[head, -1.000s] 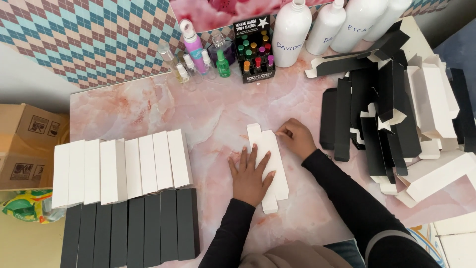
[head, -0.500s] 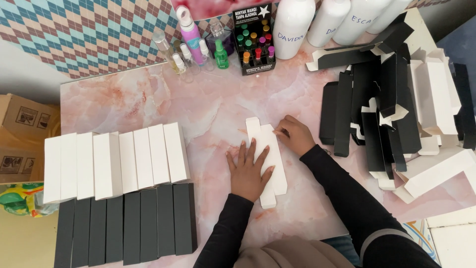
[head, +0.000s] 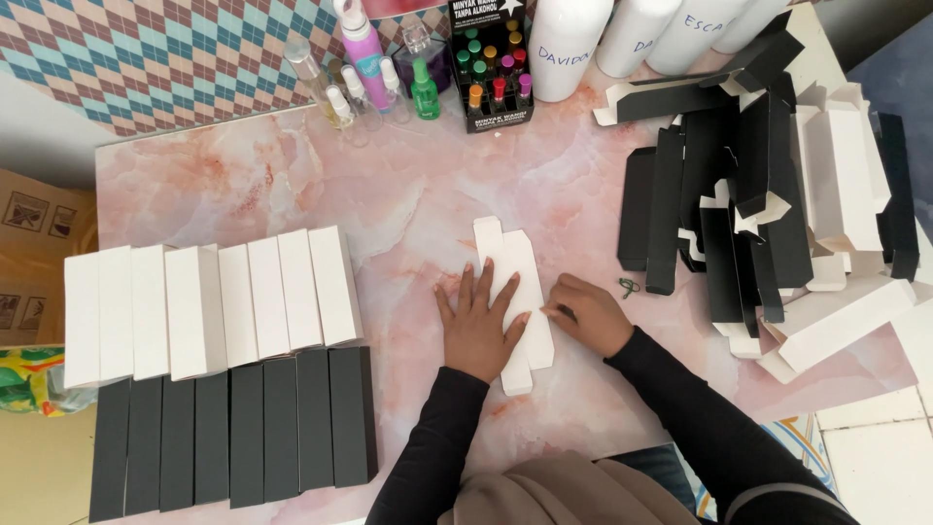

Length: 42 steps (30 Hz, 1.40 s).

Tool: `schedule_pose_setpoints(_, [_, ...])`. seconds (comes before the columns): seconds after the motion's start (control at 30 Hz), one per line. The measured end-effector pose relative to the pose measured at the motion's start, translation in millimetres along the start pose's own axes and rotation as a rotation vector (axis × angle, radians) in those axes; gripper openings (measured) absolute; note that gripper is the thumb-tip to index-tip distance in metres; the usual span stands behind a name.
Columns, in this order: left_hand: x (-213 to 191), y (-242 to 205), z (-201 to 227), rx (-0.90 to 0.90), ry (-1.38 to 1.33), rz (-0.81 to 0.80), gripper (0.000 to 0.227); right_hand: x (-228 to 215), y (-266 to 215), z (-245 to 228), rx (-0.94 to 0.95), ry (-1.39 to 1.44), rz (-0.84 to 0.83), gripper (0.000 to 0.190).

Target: Assembling white and black perfume boxes from flat-packed cardboard on a workspace.

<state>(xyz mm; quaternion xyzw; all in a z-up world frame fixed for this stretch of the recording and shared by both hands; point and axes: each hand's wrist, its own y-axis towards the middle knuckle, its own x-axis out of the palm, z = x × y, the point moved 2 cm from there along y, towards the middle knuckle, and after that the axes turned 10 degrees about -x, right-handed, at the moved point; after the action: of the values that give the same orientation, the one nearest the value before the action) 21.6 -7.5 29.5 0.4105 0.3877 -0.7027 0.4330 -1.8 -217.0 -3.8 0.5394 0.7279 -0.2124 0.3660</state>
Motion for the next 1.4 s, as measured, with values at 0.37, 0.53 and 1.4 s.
schedule_pose_setpoints(0.37, [3.5, -0.5, -0.5, 0.005, 0.003, 0.029, 0.059, 7.4, -40.7, -17.6, -0.031, 0.037, -0.013, 0.016])
schedule_pose_setpoints(0.53, [5.9, -0.7, -1.5, 0.005, 0.008, 0.037, 0.059, 9.0, -48.4, -21.9, -0.049, 0.038, -0.001, 0.015])
schedule_pose_setpoints(1.4, [-10.4, -4.2, -6.8, 0.018, -0.281, 0.050, 0.081, 11.3, -11.1, -24.6, 0.177, 0.317, 0.406, 0.039])
